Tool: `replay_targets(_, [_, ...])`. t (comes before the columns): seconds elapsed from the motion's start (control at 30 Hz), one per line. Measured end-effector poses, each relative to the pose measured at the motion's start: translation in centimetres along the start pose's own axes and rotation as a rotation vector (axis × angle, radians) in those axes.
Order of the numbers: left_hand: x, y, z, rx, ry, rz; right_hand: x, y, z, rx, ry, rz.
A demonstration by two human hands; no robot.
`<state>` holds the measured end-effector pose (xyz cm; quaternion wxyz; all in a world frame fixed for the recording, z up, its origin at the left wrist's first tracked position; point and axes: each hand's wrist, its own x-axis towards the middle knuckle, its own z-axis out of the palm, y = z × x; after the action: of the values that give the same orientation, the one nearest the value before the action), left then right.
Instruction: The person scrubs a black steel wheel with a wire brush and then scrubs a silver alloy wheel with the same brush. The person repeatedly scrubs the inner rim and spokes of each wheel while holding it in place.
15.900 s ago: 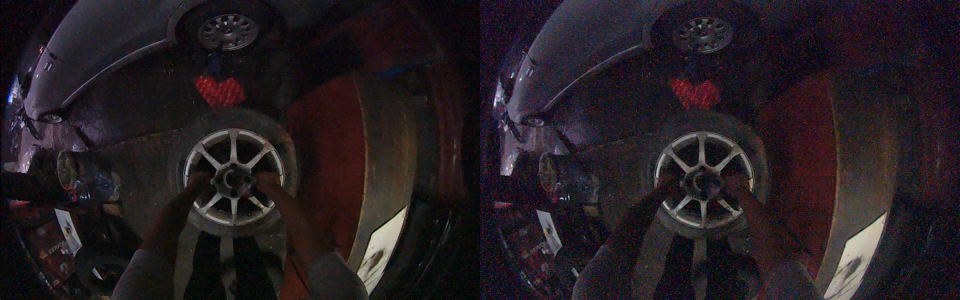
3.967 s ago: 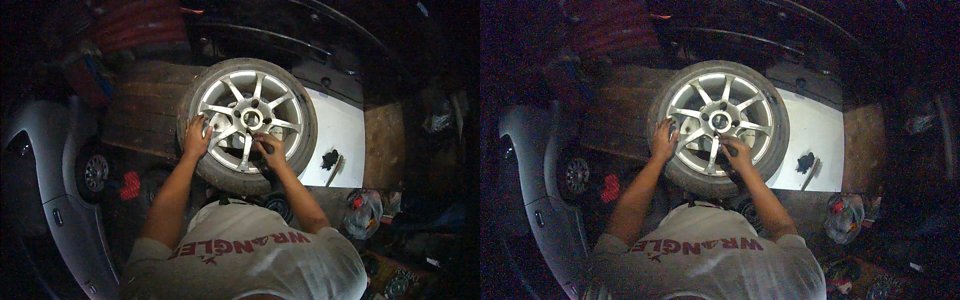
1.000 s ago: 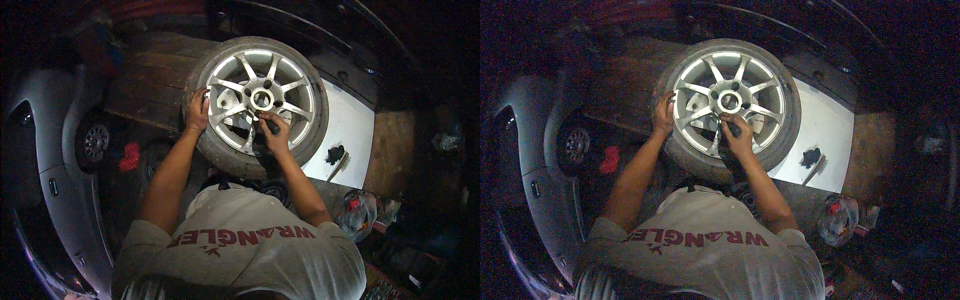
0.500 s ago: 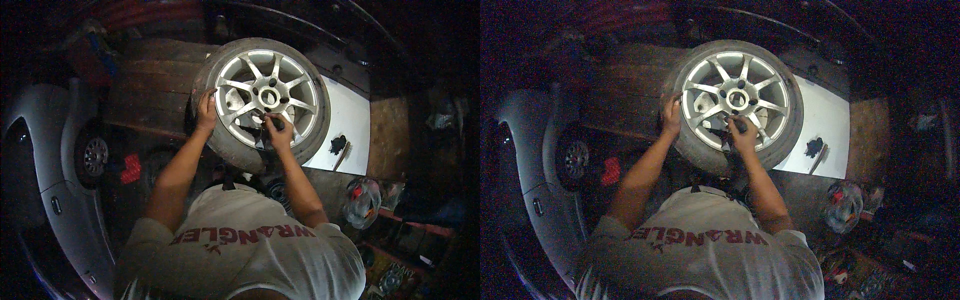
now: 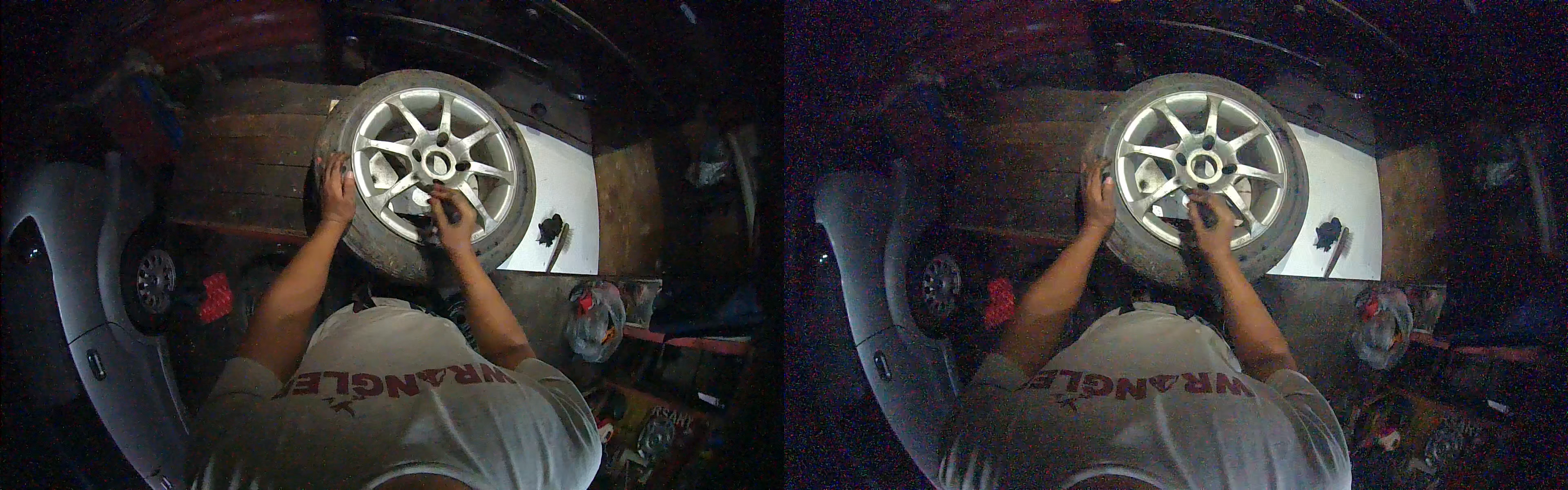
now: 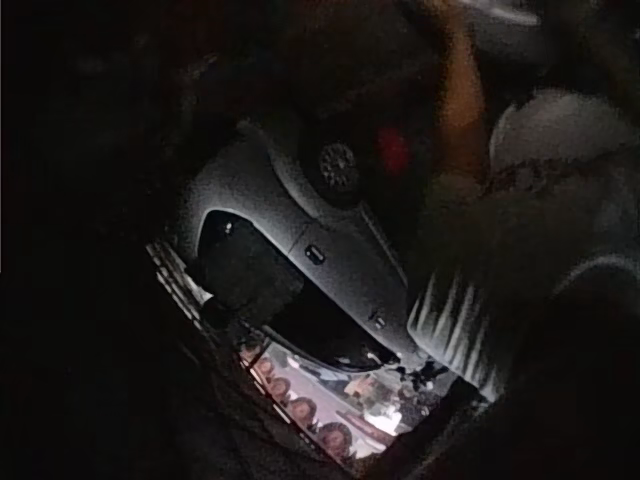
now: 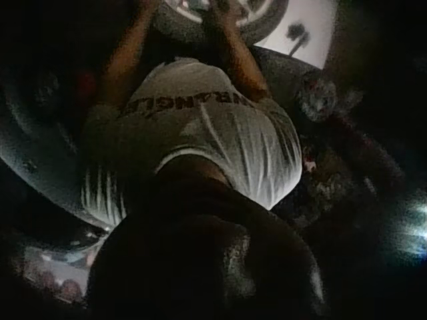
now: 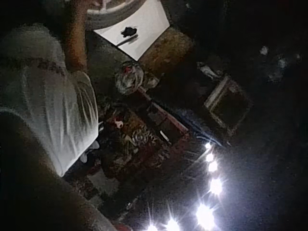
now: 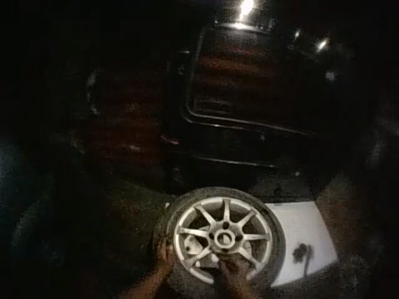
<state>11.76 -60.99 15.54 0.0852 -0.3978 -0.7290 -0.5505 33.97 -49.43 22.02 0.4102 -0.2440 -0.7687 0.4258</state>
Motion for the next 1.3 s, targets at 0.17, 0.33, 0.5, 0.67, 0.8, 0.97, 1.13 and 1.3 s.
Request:
replay_targets(0.17, [0.1,-0.5,0.1,-0.055,-0.007,0.006,-2.2,-2.5,0.5,-0.008,-0.286,-0.224])
replay_targets(0.33, [0.0,-0.4,-0.2,-0.051,-0.032,0.007,0.0,0.1,-0.5,-0.147,-0.094,-0.154])
replay_targets(0.5, [0.0,-0.3,-0.1,-0.044,-0.008,-0.005,-2.5,-2.3,0.5,-0.074,-0.303,-0.226])
replay_targets(0.67, [0.0,-0.1,0.0,-0.089,-0.004,-0.008,-1.8,1.3,-0.9,-0.143,-0.217,-0.167])
replay_targets(0.8, [0.2,-0.3,-0.1,-0.019,-0.02,0.027,0.5,1.3,-1.8,-0.133,-0.061,-0.052])
replay_targets(0.97, [-0.1,-0.8,0.1,-0.055,-0.03,-0.009,-4.2,-1.7,-0.4,-0.035,-0.416,-0.155])
replay_targets(1.13, [-0.1,-0.9,0.1,-0.074,-0.02,-0.034,-1.4,1.4,-2.0,0.081,-0.013,0.166])
replay_targets(1.3, [-0.1,-0.6,-0.2,-0.095,-0.03,-0.041,-1.6,-1.0,-0.5,0.037,0.028,-0.067])
